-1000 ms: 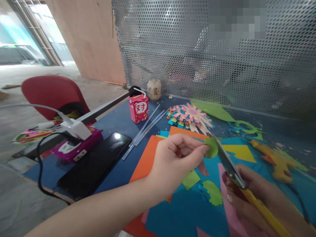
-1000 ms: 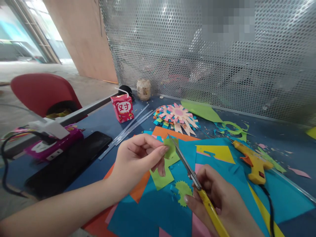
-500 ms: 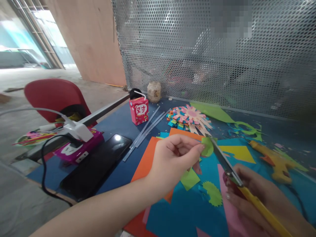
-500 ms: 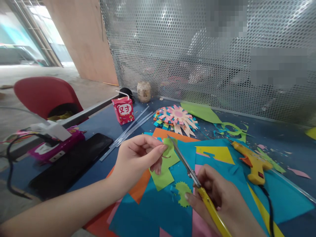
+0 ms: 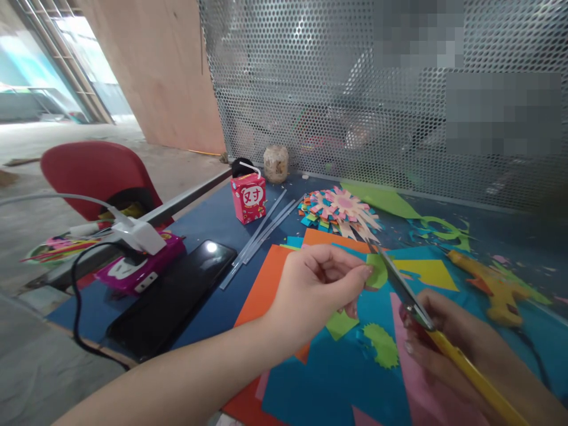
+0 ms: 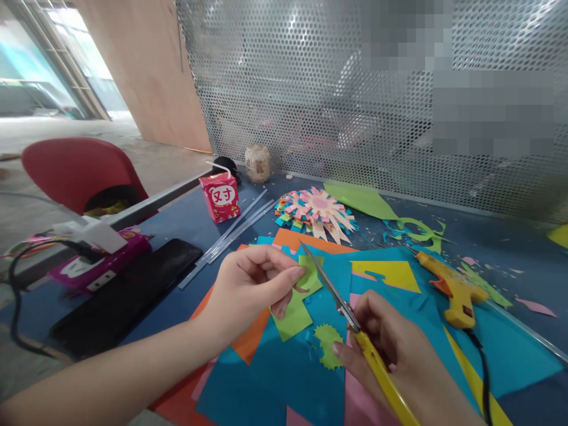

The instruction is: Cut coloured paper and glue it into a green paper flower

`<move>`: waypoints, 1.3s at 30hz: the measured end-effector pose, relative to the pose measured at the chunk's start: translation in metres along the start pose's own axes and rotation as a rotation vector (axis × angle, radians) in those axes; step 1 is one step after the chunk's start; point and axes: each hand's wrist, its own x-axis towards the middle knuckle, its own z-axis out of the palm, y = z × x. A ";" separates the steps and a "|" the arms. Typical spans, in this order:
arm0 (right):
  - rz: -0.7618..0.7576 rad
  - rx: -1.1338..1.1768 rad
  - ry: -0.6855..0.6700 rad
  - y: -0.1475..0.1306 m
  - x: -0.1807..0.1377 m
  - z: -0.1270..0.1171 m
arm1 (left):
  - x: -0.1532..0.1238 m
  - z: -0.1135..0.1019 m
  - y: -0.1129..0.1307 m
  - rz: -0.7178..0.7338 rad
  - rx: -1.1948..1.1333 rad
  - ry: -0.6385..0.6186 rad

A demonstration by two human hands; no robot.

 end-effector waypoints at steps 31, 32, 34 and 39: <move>0.109 0.077 0.040 0.000 0.005 -0.001 | 0.004 -0.002 -0.002 -0.025 -0.002 -0.014; 0.107 0.062 0.028 0.001 0.006 -0.002 | 0.003 -0.002 -0.003 -0.027 0.010 -0.012; 0.057 0.005 0.005 0.003 0.007 -0.005 | 0.003 -0.002 -0.005 -0.028 0.048 -0.006; -0.113 -0.081 0.014 0.004 0.007 -0.010 | 0.004 -0.004 -0.012 -0.003 0.275 -0.054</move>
